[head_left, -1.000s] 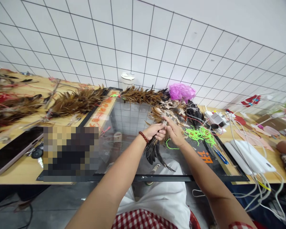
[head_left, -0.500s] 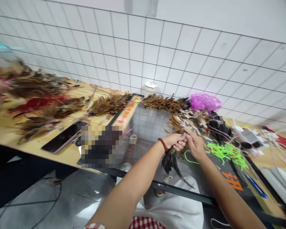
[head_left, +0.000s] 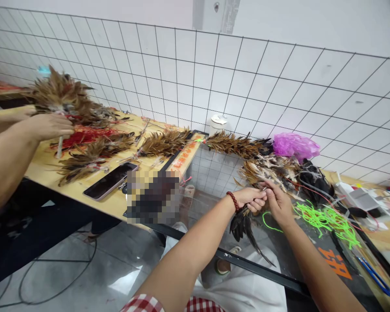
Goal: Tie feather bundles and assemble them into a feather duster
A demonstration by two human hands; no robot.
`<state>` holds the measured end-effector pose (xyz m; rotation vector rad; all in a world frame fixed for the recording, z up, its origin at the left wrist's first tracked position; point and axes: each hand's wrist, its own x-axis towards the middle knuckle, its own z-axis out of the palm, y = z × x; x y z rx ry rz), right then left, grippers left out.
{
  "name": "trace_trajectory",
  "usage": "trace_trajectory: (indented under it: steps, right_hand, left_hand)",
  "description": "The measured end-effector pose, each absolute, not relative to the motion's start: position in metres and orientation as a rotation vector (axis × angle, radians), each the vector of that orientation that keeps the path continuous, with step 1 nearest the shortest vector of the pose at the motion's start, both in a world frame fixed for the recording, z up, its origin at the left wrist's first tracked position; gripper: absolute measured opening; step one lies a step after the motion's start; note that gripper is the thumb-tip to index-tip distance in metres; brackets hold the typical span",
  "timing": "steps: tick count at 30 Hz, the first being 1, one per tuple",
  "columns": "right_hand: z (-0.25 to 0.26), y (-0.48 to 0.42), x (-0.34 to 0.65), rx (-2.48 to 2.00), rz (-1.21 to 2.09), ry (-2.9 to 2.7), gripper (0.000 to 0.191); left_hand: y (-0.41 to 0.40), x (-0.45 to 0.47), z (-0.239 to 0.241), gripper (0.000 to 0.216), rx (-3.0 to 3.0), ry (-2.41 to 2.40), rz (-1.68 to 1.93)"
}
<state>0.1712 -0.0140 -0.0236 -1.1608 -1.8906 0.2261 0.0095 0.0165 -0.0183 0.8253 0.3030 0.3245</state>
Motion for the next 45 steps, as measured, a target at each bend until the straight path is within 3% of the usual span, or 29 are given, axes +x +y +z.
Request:
trace_trajectory:
  steps: [7, 17, 23, 28, 33, 45]
  right_hand:
    - [-0.022, -0.015, 0.172, -1.178, 0.164, -1.933, 0.032]
    - [-0.022, -0.008, 0.171, -1.188, 0.343, -1.933, 0.035]
    - [-0.022, -0.008, 0.177, -1.239, 0.107, -2.01, 0.031]
    - [-0.023, -0.006, 0.182, -1.231, -0.049, -2.058, 0.031]
    - [-0.02, -0.006, 0.188, -1.199, -0.18, -2.125, 0.034]
    - [-0.023, -0.002, 0.187, -1.192, -0.05, -2.108, 0.035]
  left_hand:
    - [0.016, 0.01, -0.015, 0.025, 0.842, 0.354, 0.343]
    - [0.016, 0.009, -0.014, 0.027, 0.825, 0.388, 0.399]
    - [0.016, 0.015, -0.013, 0.04, 0.729, 0.443, 0.389]
    - [0.016, 0.017, -0.015, 0.025, 0.793, 0.458, 0.422]
    - [0.019, 0.017, -0.017, 0.025, 0.824, 0.407, 0.4]
    - [0.021, 0.016, -0.02, 0.026, 0.822, 0.411, 0.419]
